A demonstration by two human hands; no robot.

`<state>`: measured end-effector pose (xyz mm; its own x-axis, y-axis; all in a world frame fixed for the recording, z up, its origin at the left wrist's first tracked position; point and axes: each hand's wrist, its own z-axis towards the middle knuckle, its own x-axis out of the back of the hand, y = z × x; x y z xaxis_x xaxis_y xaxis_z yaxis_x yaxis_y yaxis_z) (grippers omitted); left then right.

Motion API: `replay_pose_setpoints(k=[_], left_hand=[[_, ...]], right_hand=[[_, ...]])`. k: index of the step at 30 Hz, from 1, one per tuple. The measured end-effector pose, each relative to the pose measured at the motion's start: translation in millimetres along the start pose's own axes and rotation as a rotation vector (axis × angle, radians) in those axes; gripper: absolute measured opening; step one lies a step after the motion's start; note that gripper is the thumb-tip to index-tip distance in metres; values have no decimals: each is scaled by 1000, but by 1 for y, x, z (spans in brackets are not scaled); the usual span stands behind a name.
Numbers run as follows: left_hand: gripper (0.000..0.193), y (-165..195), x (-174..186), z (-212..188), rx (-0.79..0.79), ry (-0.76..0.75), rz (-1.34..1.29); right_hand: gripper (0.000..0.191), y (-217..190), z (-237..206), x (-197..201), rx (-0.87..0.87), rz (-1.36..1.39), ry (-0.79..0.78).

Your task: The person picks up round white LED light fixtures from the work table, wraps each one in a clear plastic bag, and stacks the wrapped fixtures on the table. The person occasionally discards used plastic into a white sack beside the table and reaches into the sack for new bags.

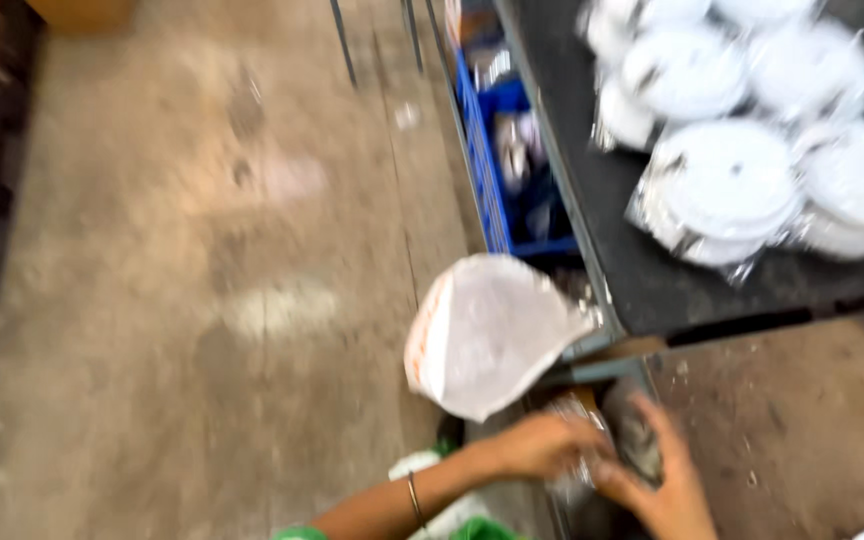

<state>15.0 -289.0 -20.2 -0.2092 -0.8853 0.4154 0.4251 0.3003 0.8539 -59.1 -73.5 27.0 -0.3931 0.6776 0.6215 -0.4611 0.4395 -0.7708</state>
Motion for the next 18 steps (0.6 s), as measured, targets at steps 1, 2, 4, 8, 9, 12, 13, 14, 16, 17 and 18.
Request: replay_pose_setpoints(k=[1, 2, 4, 8, 9, 12, 13, 14, 16, 17, 18], left_hand=[[44, 22, 2, 3, 23, -69, -28], [40, 45, 2, 2, 52, -140, -67], [29, 82, 5, -1, 25, -163, -125], [29, 129, 18, -6, 85, -218, -98], [27, 138, 22, -7, 47, -236, -75], [19, 157, 24, -7, -65, -284, 21], [17, 162, 21, -6, -104, -288, 74], [17, 166, 16, -4, -144, -290, 126], [18, 173, -2, 5, -247, -277, 311], [18, 176, -13, 11, -297, -269, 401], [20, 179, -23, 19, -294, -307, 345]], right_hand=[[99, 1, -8, -5, -77, 141, -131], [106, 4, -23, -12, -164, 274, -271], [98, 20, -56, -18, -205, 182, -300], [88, 47, -118, -12, -468, 153, -316], [85, 49, -122, -5, -504, 168, -300], [78, 40, -130, 20, -601, 215, -231], [75, 36, -132, 29, -626, 238, -203], [73, 31, -133, 37, -649, 259, -172], [68, 23, -141, 48, -688, 312, -100], [66, 20, -149, 52, -703, 339, -63], [63, 18, -160, 57, -716, 367, -25]])
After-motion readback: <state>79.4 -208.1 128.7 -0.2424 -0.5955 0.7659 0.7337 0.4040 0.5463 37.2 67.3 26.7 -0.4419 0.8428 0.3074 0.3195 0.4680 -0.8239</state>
